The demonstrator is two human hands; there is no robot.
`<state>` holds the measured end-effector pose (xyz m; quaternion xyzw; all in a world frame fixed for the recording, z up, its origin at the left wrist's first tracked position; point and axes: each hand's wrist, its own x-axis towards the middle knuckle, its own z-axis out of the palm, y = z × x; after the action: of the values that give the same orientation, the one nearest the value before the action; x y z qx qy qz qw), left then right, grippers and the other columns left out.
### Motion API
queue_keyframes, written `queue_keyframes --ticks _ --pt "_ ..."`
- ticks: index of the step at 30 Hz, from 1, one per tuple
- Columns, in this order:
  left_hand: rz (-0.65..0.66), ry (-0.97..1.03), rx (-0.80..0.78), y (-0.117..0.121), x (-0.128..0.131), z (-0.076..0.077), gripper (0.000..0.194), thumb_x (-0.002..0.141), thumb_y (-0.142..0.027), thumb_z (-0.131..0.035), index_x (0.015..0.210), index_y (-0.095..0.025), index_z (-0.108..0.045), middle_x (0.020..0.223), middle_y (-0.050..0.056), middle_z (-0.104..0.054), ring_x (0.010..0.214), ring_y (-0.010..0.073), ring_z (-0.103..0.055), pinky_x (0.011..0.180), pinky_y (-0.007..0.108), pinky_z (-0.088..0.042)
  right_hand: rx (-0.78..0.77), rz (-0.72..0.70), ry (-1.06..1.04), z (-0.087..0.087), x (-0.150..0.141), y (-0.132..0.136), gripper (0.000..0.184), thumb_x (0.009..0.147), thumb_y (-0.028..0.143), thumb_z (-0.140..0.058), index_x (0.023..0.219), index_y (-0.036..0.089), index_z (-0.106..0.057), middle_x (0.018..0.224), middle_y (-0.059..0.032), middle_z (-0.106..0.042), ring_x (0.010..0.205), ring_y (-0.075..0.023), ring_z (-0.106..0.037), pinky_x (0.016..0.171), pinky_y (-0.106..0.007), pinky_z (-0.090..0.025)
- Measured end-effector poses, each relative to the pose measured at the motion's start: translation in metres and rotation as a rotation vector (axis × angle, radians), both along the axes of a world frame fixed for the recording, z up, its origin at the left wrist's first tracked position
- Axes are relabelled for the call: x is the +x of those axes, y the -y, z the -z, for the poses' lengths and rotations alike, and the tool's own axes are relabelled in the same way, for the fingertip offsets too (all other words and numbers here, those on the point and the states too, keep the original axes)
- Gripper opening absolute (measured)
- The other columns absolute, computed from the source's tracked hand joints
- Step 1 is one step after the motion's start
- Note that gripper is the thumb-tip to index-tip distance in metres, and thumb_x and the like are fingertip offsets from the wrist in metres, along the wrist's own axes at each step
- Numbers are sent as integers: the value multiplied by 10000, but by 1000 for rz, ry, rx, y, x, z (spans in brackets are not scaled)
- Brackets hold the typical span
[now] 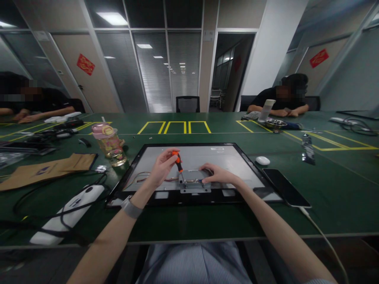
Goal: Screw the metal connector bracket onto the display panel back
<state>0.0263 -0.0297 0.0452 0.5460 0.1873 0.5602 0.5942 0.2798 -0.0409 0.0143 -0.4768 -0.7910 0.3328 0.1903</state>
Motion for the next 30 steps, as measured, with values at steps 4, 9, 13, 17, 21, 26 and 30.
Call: queue_keyframes --ticks 4,9,13,17,21,26,30 --pt "43 29 -18 -2 -1 0 233 791 -261 -634 1000 -165 -671 1070 92 -651 959 199 -621 867 353 -500 14 -5 -4 2 0 -1 544 711 492 -702 1157 205 -575 1213 -80 -543 1111 -274 -513 954 -399 -407" --pt "31 -10 -17 -1 -2 0 234 748 -252 -694 970 -185 -666 859 38 -671 790 161 -652 759 307 -521 27 -15 -22 7 2 -4 532 707 452 -716 1154 201 -573 1192 -80 -555 1100 -264 -519 955 -393 -403" --pt "-33 -21 -20 -1 -2 -1 228 746 -278 -693 945 -169 -675 825 34 -669 759 149 -648 732 280 -516 43 -16 -29 10 2 -6 522 701 451 -721 1142 207 -585 1170 -73 -563 1080 -263 -529 934 -390 -418" --pt "1 -3 -22 1 -1 -4 263 783 -307 -642 989 -147 -681 1027 105 -671 903 202 -643 835 350 -507 31 -7 -31 8 2 -4 532 698 467 -719 1150 219 -587 1195 -75 -557 1085 -274 -528 927 -398 -426" --pt "-64 -75 21 2 1 -3 255 754 -287 -682 983 -174 -681 842 51 -679 779 165 -640 785 321 -503 12 0 -44 7 2 -3 537 700 464 -718 1155 212 -583 1197 -75 -555 1091 -271 -524 931 -392 -422" --pt "-345 -225 200 0 1 2 186 768 -289 -672 922 -193 -712 879 32 -630 823 132 -593 779 242 -479 32 -15 -59 8 3 -3 523 697 442 -728 1139 204 -584 1175 -71 -561 1090 -260 -524 952 -396 -408" --pt "-152 -140 131 2 3 3 300 852 -346 -560 1096 -201 -655 1043 75 -644 918 185 -626 856 339 -494 13 -6 -40 6 3 -3 545 697 461 -723 1152 196 -580 1197 -79 -550 1111 -272 -514 967 -399 -399"
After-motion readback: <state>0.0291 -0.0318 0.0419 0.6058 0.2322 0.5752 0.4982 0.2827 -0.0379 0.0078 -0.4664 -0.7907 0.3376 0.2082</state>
